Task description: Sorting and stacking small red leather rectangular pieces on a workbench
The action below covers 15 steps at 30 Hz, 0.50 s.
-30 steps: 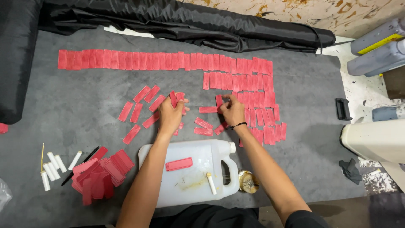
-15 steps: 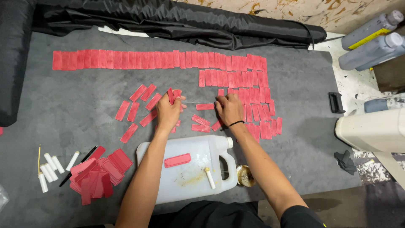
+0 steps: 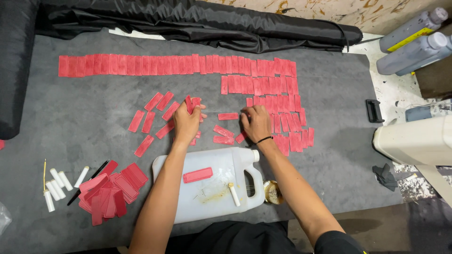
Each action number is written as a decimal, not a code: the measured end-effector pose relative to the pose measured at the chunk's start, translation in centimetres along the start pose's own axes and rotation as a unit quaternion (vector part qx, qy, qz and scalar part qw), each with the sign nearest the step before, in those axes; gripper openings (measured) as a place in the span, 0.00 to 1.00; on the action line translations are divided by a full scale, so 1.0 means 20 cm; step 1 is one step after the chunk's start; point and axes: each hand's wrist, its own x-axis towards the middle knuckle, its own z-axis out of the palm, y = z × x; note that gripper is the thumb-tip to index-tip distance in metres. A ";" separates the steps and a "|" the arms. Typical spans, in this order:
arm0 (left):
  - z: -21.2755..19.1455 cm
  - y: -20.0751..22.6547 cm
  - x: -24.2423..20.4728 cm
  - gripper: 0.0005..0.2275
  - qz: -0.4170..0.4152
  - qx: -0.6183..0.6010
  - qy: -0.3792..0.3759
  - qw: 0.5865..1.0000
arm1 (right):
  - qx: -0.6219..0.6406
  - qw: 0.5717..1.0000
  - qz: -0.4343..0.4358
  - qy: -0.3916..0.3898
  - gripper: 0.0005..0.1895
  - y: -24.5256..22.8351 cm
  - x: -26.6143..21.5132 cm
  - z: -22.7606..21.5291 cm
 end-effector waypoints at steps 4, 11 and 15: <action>0.00 -0.01 0.00 0.12 0.003 0.000 -0.003 1.000 | 0.043 0.986 -0.100 -0.126 0.15 -0.14 0.05 -0.10; 0.00 0.00 -0.01 0.12 0.004 0.002 0.001 1.000 | -0.044 0.994 -0.085 -0.056 0.10 -0.01 0.06 0.14; 0.00 0.01 -0.01 0.12 -0.002 0.001 0.004 1.000 | -0.074 0.995 -0.058 0.018 0.06 0.06 0.11 0.20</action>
